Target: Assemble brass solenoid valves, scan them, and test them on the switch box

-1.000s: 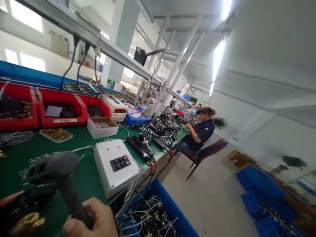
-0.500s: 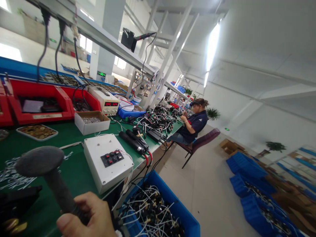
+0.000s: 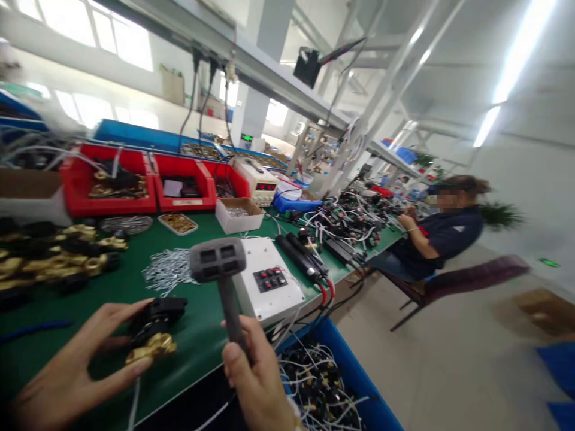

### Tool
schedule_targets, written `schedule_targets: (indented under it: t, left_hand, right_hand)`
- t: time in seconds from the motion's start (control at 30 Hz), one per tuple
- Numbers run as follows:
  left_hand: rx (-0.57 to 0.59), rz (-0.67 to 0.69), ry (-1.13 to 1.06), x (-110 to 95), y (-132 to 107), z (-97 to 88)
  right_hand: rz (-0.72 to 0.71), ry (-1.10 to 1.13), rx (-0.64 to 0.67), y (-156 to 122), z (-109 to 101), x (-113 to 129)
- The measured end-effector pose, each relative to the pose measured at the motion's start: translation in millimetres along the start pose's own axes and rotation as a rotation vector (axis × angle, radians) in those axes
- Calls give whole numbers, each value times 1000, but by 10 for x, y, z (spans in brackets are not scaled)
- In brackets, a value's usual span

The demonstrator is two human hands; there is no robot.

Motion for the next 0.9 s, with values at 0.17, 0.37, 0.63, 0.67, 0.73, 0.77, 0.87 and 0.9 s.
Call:
schedule_targets:
  t: [0.17, 0.37, 0.63, 0.67, 0.73, 0.77, 0.87, 0.9]
  left_hand:
    - [69, 10, -75, -91, 75, 14]
    - [96, 15, -91, -140, 103, -14]
    - [110, 19, -122, -182, 106, -14]
    - [114, 17, -119, -179, 105, -10]
    - [121, 14, -111, -166, 106, 0]
    - [120, 15, -108, -160, 108, 4]
    - [94, 39, -119, -160, 123, 7]
    - [81, 51, -125, -166, 129, 3]
  right_hand:
    - [96, -534, 189, 30, -89, 52]
    - [1, -711, 37, -10, -211, 289]
    - [-163, -1009, -21, -7, -105, 469]
    - [-207, -996, -68, -24, -127, 534]
    - [-294, -978, -152, -58, -161, 632]
    - [-326, -992, -163, -64, -155, 646]
    - [-383, -1122, -50, -36, -35, 558]
    - [-389, -1171, 5, -26, 11, 515]
Point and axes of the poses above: each hand's wrist, its own y-axis towards the middle knuckle, its own z-axis out of the palm, x = y × z, the point moved 6 cm from there along y, towards the middle knuckle, and after that the axes turned 12 degrees about z, right-handed, at the moved point
